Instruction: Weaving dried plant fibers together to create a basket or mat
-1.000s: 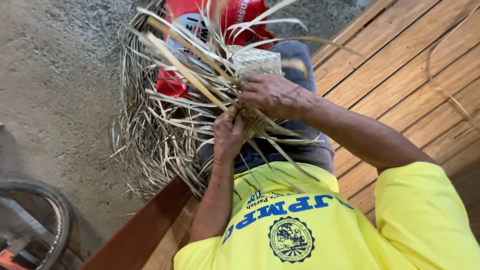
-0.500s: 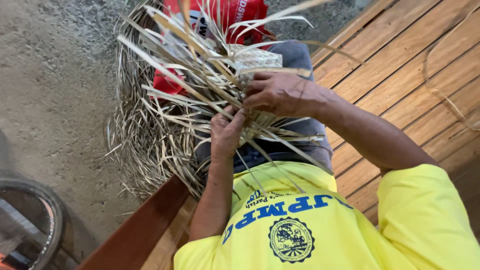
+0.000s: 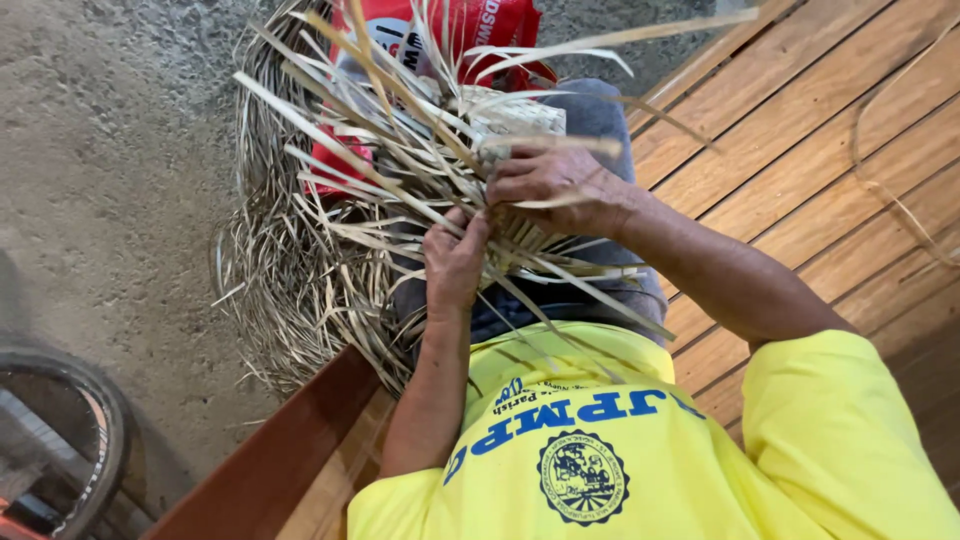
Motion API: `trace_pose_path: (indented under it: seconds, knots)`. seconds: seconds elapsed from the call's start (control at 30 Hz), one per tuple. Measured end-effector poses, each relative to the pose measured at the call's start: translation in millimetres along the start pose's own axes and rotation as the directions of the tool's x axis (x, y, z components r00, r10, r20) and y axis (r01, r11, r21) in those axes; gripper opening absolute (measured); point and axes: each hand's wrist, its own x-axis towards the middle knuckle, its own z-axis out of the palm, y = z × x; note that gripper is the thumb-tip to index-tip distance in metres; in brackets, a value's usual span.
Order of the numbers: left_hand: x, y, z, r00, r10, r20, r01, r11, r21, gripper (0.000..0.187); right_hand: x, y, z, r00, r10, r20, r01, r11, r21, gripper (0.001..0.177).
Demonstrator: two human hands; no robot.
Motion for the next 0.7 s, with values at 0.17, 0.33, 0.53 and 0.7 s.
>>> trace_pose_path:
  seconds: [0.17, 0.33, 0.53, 0.7]
  knots:
    - [4, 4, -3, 0.998, -0.013, -0.059, 0.014, 1.0, 0.022, 0.017, -12, -13, -1, 0.993, -0.113, -0.042, 0.096, 0.949, -0.302, 0.034]
    - [3, 9, -1, 0.997, -0.077, 0.022, 0.074, 0.991, 0.108, 0.015, -1, -55, -30, 0.994, -0.108, 0.024, 0.11, 0.94, -0.324, 0.014]
    - [-10, 56, 10, 0.973, 0.22, 0.062, -0.228, 0.956, 0.182, 0.029, -13, -26, -12, 0.998, 0.021, -0.067, -0.036, 0.97, -0.242, 0.024]
    - [-10, 44, 13, 0.786, 0.618, -0.02, -0.543, 0.707, 0.454, 0.007, -7, -13, 0, 0.974, 0.184, -0.132, -0.183, 0.983, 0.02, 0.023]
